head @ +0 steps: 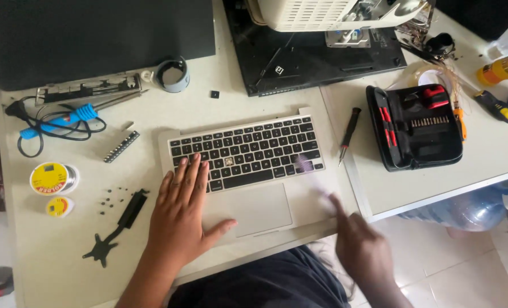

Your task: Repairing a laptop keyboard by cleaning it with a toothbrush and reattaching key components.

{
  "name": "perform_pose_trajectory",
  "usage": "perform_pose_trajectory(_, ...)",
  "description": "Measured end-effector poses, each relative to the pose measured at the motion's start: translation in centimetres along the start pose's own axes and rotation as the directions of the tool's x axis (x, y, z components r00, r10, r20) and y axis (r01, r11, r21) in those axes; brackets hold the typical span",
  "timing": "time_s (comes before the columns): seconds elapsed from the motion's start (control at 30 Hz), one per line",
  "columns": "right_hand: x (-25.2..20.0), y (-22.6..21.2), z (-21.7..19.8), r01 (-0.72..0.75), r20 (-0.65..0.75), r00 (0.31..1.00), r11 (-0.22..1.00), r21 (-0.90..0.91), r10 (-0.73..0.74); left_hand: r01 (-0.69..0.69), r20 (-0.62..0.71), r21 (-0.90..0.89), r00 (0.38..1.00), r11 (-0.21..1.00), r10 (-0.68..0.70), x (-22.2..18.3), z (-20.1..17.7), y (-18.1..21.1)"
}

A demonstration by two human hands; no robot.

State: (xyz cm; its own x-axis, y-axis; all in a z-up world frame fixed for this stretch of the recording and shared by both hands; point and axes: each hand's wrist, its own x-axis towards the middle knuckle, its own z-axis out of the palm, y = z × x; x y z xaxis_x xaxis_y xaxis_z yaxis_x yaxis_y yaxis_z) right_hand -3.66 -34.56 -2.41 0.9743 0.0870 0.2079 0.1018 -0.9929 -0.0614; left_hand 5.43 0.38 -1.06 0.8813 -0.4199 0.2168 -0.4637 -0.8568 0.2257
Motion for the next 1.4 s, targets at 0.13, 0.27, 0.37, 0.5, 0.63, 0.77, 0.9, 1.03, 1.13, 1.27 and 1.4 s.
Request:
perform_pose_trajectory(0.13,-0.1,1.1,-0.2,-0.022,-0.052,0.998,0.998,-0.063,0.018,-0.011,0.013,-0.002,1.000,1.000,0.011,0.4,0.1,-0.3)
perform_pose_trajectory(0.27,-1.9,1.0,0.4,0.071,-0.090,0.992,0.988,-0.134,-0.083,-0.011,0.005,-0.049,1.000,0.999,0.011,0.4,0.0,-0.1)
perform_pose_trajectory(0.37,-1.6,0.9,-0.2,0.067,-0.052,0.996,0.993,-0.097,-0.072,0.013,0.040,-0.025,0.999,1.000,-0.012,0.3,0.0,-0.2)
perform_pose_trajectory(0.5,-0.2,-0.7,-0.7,0.007,-0.024,1.000,0.998,0.057,-0.006,-0.007,-0.002,-0.020,1.000,1.000,0.007,0.1,0.3,0.0)
perform_pose_trajectory(0.63,3.2,0.1,-0.1,0.017,0.032,0.999,1.000,-0.007,-0.017,0.005,0.014,0.001,1.000,1.000,-0.005,0.1,0.4,-0.3)
perform_pose_trajectory(0.77,6.8,-1.8,1.2,0.042,0.002,0.999,0.991,0.124,-0.043,0.007,0.018,-0.016,1.000,1.000,-0.007,0.2,0.4,-0.3)
perform_pose_trajectory(0.9,8.9,-3.8,1.1,0.167,-0.037,0.985,0.986,0.006,-0.167,0.001,-0.023,-0.038,1.000,0.999,-0.002,0.2,0.4,-0.3)
perform_pose_trajectory(1.03,11.5,-3.7,0.8,0.143,-0.150,0.979,0.989,0.022,-0.139,0.002,-0.021,-0.030,1.000,1.000,-0.002,0.2,0.3,-0.3)
perform_pose_trajectory(1.13,11.5,-8.0,-1.2,0.275,-0.040,0.961,0.955,0.114,-0.272,0.004,-0.011,-0.041,1.000,0.999,-0.004,0.2,0.2,-0.2)
perform_pose_trajectory(1.27,10.9,-4.7,2.2,0.248,-0.066,0.966,0.968,-0.030,-0.250,0.004,-0.033,-0.057,0.999,0.998,-0.006,0.2,0.3,-0.3)
perform_pose_trajectory(1.4,11.9,-5.9,1.0,0.215,-0.127,0.971,0.973,0.081,-0.204,-0.007,-0.046,-0.048,0.999,0.999,0.005,0.1,0.2,-0.1)
